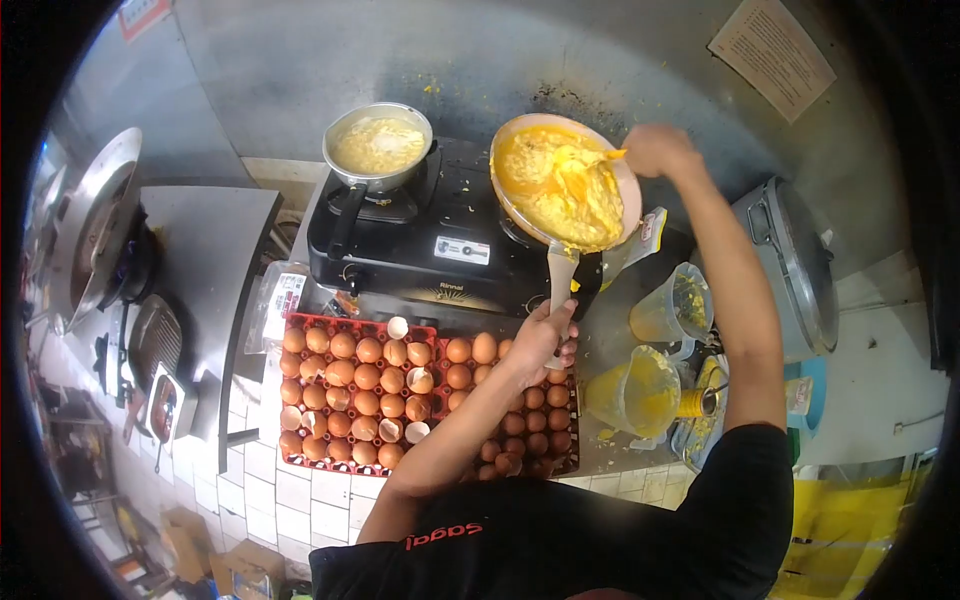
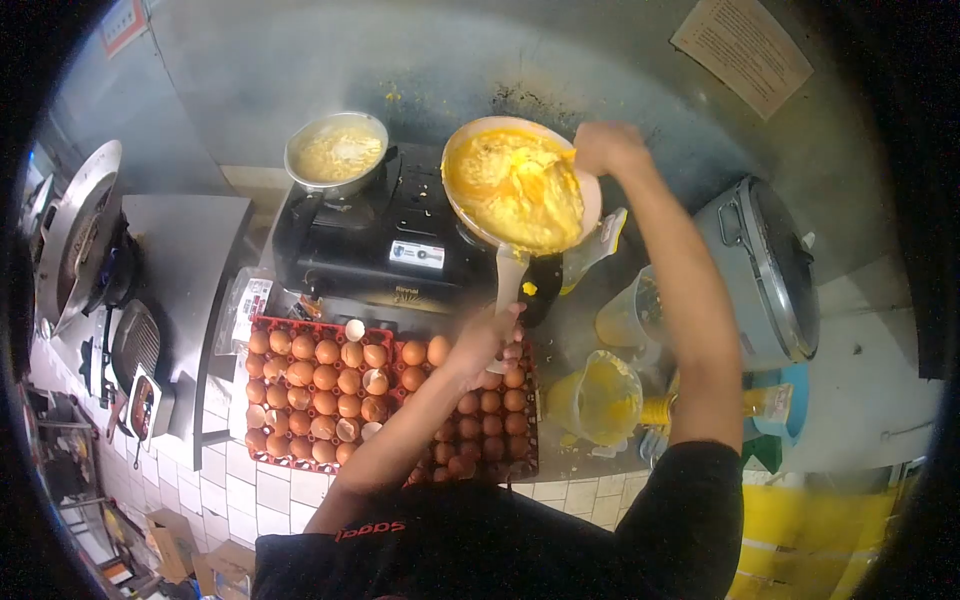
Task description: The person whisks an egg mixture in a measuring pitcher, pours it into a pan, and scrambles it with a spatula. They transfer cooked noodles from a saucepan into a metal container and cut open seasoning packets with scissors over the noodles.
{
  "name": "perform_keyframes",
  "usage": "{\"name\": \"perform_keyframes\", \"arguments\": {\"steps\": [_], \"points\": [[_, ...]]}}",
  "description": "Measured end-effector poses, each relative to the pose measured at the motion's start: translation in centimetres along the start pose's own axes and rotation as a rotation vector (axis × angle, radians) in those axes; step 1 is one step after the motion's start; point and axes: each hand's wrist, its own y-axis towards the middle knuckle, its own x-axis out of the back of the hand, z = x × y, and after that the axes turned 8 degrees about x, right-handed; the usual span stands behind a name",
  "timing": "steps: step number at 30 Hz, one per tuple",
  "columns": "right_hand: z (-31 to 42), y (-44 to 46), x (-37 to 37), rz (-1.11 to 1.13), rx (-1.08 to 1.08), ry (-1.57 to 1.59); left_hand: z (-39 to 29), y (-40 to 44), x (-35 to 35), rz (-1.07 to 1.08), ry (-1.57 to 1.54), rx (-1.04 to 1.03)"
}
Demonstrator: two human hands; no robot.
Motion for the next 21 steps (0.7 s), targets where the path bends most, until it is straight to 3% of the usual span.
{"name": "perform_keyframes", "arguments": {"steps": [4,9,10,18,21], "points": [[-1.5,-2.5,2.7,-0.002,-0.05,0.035,0.1,0.0,0.0,-0.003,-0.032,0.017],[-4.7,-1.5,-7.1,-0.006,-0.079,0.064,0.1,0.1,0.0,-0.01,0.007,0.001],[-6.2,-0.2,-9.9,0.096,0.07,0.083,0.1,0.2,0.0,-0.008,0.015,-0.006],[-2.4,-4.3,-11.4,-0.05,-0.025,0.621,0.3,0.3,0.1,0.008,-0.015,-0.005],[-0.3,-4.2,-12.0,-0.076,0.139,0.61,0.4,0.4,0.3,-0.012,-0.048,-0.003]]}}
